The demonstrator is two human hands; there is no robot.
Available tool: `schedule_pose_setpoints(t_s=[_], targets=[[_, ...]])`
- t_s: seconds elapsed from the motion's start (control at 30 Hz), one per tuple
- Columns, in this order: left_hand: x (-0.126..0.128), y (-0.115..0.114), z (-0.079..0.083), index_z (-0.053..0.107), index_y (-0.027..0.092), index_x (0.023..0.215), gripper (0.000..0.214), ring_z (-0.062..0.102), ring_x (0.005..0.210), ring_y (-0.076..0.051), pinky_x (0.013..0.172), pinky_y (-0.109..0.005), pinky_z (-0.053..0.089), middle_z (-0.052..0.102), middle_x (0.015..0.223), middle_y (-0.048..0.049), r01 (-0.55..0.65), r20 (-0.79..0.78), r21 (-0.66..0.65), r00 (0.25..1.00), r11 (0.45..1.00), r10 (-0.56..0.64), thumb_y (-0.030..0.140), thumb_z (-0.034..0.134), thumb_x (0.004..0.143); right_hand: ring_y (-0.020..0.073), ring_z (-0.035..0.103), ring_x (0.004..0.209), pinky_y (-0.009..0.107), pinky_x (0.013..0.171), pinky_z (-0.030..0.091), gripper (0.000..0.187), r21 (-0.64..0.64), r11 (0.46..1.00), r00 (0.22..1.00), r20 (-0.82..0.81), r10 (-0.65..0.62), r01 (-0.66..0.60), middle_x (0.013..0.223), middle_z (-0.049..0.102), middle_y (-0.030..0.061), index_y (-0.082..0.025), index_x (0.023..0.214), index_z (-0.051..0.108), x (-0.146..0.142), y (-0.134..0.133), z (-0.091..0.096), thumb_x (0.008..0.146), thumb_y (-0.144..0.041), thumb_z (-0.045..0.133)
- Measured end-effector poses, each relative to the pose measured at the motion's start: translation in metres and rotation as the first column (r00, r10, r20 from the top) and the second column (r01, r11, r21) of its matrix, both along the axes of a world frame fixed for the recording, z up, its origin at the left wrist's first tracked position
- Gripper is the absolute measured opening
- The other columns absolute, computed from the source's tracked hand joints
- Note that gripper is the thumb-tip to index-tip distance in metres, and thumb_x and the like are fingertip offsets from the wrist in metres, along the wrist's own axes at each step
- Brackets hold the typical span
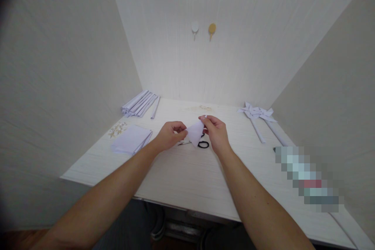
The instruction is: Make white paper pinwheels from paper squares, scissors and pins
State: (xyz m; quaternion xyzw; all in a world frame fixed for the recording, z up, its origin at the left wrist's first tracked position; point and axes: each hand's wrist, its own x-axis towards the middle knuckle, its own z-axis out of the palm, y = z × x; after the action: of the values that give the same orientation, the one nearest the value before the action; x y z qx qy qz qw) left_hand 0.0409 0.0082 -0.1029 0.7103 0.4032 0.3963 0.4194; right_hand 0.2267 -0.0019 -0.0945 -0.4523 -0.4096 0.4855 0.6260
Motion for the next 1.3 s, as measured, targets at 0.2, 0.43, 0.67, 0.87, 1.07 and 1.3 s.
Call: schedule_pose_setpoints(t_s=[0.2, 0.43, 0.67, 0.87, 1.07, 1.3], targets=[[0.0005, 0.0002, 0.0005, 0.066, 0.015, 0.070, 0.014, 0.048, 0.056, -0.011, 0.054, -0.023, 0.036, 0.057, 0.059, 0.0019, -0.031, -0.012, 0.046, 0.999, 0.998, 0.032, 0.027, 0.061, 0.074, 0.0139, 0.057, 0.070, 0.026, 0.061, 0.048, 0.031, -0.017, 1.000, 1.000, -0.013, 0.004, -0.004, 0.075, 0.065, 0.0007, -0.019, 0.076, 0.077, -0.0006, -0.0015, 0.0025, 0.062, -0.045, 0.085], [-0.0001, -0.0029, 0.0013, 0.065, 0.016, 0.068, 0.012, 0.049, 0.057, -0.011, 0.053, -0.022, 0.036, 0.059, 0.060, 0.0020, -0.089, -0.012, 0.142, 0.996, 0.986, 0.092, 0.026, 0.062, 0.074, 0.0118, 0.051, 0.061, 0.026, 0.057, 0.046, 0.025, 0.000, 1.000, 0.999, 0.044, -0.026, 0.026, 0.065, 0.060, -0.0016, -0.018, 0.074, 0.076, -0.0009, -0.0029, 0.0064, 0.065, -0.041, 0.082], [0.0020, -0.0042, 0.0069, 0.063, 0.017, 0.066, 0.012, 0.051, 0.057, -0.011, 0.054, -0.023, 0.038, 0.058, 0.058, 0.0024, -0.197, 0.146, 0.201, 0.975, 0.960, 0.169, 0.024, 0.061, 0.075, 0.0097, 0.047, 0.055, 0.024, 0.054, 0.041, 0.025, -0.020, 1.000, 1.000, -0.006, 0.005, -0.005, 0.058, 0.055, -0.0034, -0.018, 0.074, 0.077, 0.0010, 0.0001, 0.0028, 0.064, -0.039, 0.084], [0.0018, -0.0013, 0.0035, 0.064, 0.018, 0.069, 0.010, 0.053, 0.060, -0.012, 0.057, -0.024, 0.040, 0.059, 0.062, 0.0019, -0.238, 0.185, 0.240, 0.963, 0.941, 0.196, 0.023, 0.062, 0.076, 0.0100, 0.051, 0.056, 0.025, 0.056, 0.044, 0.026, -0.018, 0.999, 0.999, -0.026, 0.035, -0.036, 0.060, 0.058, -0.0026, -0.018, 0.077, 0.078, 0.0023, 0.0010, 0.0006, 0.065, -0.041, 0.084], [-0.0003, 0.0010, 0.0029, 0.064, 0.018, 0.068, 0.010, 0.053, 0.066, -0.013, 0.064, -0.026, 0.042, 0.060, 0.069, 0.0005, -0.269, 0.177, 0.341, 0.960, 0.901, 0.219, 0.020, 0.062, 0.078, 0.0101, 0.052, 0.056, 0.025, 0.057, 0.044, 0.028, 0.005, 0.999, 0.999, -0.018, 0.046, -0.046, 0.062, 0.059, -0.0027, -0.019, 0.080, 0.078, 0.0024, 0.0009, -0.0006, 0.067, -0.043, 0.084], [-0.0004, 0.0014, 0.0081, 0.062, 0.018, 0.065, 0.013, 0.049, 0.060, -0.012, 0.059, -0.026, 0.039, 0.056, 0.061, 0.0024, -0.223, 0.254, 0.123, 0.949, 0.967, 0.187, 0.027, 0.064, 0.075, 0.0110, 0.050, 0.057, 0.026, 0.057, 0.045, 0.029, 0.003, 0.999, 0.998, -0.017, 0.053, -0.053, 0.061, 0.057, -0.0027, -0.018, 0.080, 0.079, 0.0035, -0.0004, 0.0009, 0.066, -0.042, 0.085]])
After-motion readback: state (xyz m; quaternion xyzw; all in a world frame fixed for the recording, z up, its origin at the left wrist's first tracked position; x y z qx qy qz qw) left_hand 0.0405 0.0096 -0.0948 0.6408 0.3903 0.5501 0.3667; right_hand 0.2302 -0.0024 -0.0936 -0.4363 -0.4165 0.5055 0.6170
